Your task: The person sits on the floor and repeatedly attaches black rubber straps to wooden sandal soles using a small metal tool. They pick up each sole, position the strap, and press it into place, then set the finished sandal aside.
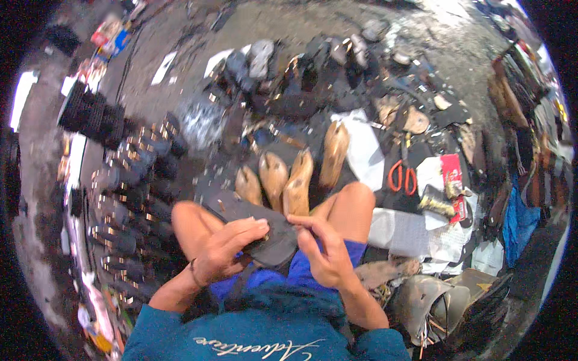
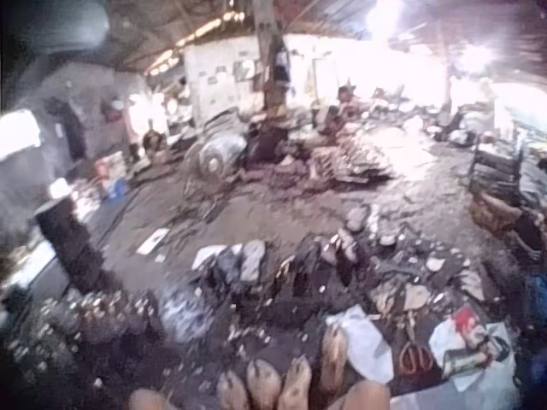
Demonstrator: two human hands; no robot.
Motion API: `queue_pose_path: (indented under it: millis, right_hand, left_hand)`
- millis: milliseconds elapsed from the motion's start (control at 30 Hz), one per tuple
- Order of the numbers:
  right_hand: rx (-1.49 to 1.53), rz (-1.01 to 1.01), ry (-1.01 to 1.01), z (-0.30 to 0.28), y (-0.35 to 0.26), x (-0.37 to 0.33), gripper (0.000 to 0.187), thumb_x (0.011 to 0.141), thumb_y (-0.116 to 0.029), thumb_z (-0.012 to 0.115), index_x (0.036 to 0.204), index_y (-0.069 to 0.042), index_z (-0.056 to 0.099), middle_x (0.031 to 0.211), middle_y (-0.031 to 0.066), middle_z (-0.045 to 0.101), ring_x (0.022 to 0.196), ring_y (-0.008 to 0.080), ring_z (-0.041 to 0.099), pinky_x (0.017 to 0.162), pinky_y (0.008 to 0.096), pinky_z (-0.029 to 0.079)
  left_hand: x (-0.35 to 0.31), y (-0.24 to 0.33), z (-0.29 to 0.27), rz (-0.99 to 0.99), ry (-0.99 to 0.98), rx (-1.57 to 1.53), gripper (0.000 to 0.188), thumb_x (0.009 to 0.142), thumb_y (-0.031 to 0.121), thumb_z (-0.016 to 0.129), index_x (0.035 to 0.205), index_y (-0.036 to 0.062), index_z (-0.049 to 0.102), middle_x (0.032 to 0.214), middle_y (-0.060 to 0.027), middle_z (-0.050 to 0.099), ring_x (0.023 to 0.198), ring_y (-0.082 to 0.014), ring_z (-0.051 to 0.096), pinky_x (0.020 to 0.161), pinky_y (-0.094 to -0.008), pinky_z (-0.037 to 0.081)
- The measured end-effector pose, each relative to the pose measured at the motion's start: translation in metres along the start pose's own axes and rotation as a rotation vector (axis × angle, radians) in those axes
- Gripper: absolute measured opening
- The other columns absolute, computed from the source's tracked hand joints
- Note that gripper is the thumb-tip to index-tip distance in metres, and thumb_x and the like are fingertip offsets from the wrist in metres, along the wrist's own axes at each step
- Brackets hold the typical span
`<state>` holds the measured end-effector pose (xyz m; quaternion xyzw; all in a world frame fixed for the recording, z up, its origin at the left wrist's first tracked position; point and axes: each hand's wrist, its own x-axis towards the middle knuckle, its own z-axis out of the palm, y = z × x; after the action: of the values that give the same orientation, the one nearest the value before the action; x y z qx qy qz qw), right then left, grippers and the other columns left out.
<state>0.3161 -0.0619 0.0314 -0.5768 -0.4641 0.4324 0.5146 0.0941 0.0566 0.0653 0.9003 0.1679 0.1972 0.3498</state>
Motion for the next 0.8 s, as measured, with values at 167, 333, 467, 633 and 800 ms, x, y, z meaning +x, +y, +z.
queue_pose_path:
  millis: [167, 333, 467, 633, 800]
  right_hand:
    - [-0.139, -0.301, -0.528, 0.037, -0.033, -0.059, 0.076, 0.071, -0.035, 0.089, 0.134, -0.006, 0.06, 0.119, 0.0118, 0.063, 0.105, 0.0265, 0.063, 0.089, 0.0381, 0.052]
    - [-0.359, -0.397, -0.615, 0.055, -0.031, -0.085, 0.077, 0.056, -0.01, 0.085, 0.13, -0.012, 0.063, 0.118, 0.0057, 0.064, 0.099, 0.0235, 0.063, 0.084, 0.0373, 0.052]
    - [-0.194, -0.235, -0.578, 0.067, -0.013, -0.103, 0.057, 0.06, -0.009, 0.087, 0.113, -0.011, 0.067, 0.113, 0.0061, 0.064, 0.106, 0.0282, 0.061, 0.091, 0.04, 0.05]
    - [0.136, -0.12, -0.698, 0.082, 0.015, -0.102, 0.037, 0.074, -0.012, 0.086, 0.104, -0.008, 0.064, 0.112, 0.0081, 0.065, 0.118, 0.032, 0.058, 0.105, 0.0459, 0.042]
    - [-0.007, -0.091, -0.045, 0.057, 0.084, 0.059, 0.05, 0.083, -0.023, 0.079, 0.124, -0.004, 0.06, 0.125, 0.0155, 0.059, 0.12, 0.0317, 0.055, 0.103, 0.0421, 0.043]
  left_hand:
    - [-0.099, 0.072, -0.009, -0.497, -0.168, -0.495, 0.068, 0.072, -0.004, 0.075, 0.137, 0.002, 0.058, 0.127, -0.0138, 0.067, 0.113, -0.0294, 0.067, 0.1, -0.0366, 0.051]
    - [-0.148, 0.095, 0.011, -0.529, -0.014, -0.491, 0.058, 0.071, -0.001, 0.078, 0.128, 0.0024, 0.065, 0.128, -0.0153, 0.067, 0.114, -0.03, 0.067, 0.101, -0.0361, 0.052]
    - [-0.167, 0.1, 0.026, -0.49, 0.057, -0.368, 0.052, 0.067, -0.007, 0.075, 0.118, 0.0025, 0.068, 0.121, -0.0157, 0.069, 0.117, -0.0316, 0.066, 0.101, -0.039, 0.052]
    - [-0.171, 0.098, 0.035, -0.508, 0.063, -0.284, 0.047, 0.072, -0.008, 0.072, 0.118, 0.0031, 0.067, 0.116, -0.0161, 0.07, 0.111, -0.0316, 0.068, 0.093, -0.038, 0.055]
    - [-0.12, 0.064, 0.01, -0.771, 0.679, -0.478, 0.028, 0.088, 0.004, 0.07, 0.115, -0.0021, 0.064, 0.106, -0.012, 0.07, 0.093, -0.0171, 0.069, 0.083, -0.0334, 0.057]
